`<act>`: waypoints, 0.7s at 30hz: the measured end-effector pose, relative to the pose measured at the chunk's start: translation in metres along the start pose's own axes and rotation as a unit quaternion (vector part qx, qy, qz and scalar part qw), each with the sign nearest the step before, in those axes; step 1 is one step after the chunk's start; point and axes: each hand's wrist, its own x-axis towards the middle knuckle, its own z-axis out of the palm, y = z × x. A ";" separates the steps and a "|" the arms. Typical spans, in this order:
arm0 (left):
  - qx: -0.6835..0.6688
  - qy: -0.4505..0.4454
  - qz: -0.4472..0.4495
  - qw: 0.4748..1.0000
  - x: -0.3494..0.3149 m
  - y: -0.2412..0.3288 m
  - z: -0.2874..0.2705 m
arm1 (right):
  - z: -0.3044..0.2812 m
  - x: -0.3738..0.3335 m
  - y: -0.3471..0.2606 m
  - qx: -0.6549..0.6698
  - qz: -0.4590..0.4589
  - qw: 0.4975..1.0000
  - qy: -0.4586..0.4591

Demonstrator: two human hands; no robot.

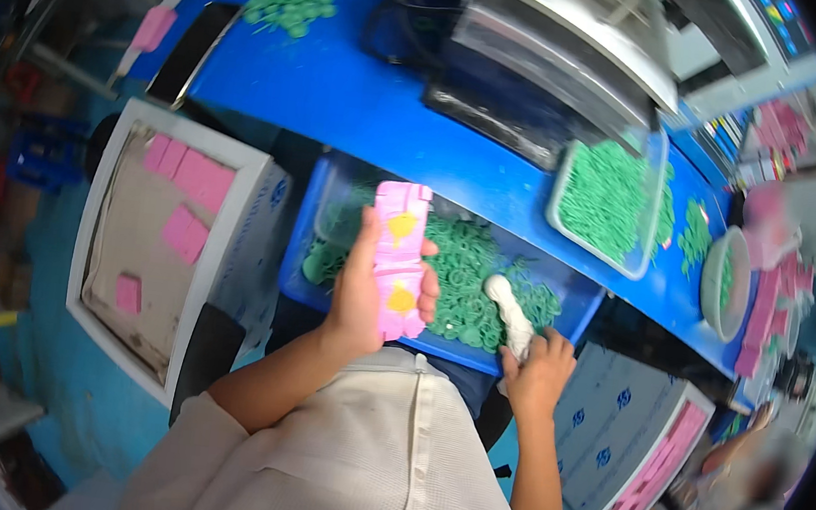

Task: The recorder is placing small wax chips into molds, heating them with a press machine, and organizing the finished pieces.

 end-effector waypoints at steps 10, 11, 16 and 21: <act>0.034 0.050 0.080 0.995 -0.001 0.006 0.003 | -0.089 0.007 -0.082 0.527 -0.015 0.833 0.170; 0.034 0.049 0.082 0.995 -0.001 0.007 0.005 | -0.088 0.014 -0.083 0.349 -0.105 0.929 0.058; 0.039 0.034 0.100 0.994 -0.003 0.008 0.000 | -0.100 0.009 -0.077 0.365 -0.089 0.923 0.087; 0.022 0.041 0.074 0.996 -0.005 0.012 0.009 | -0.094 0.026 -0.083 0.153 -0.187 0.970 -0.036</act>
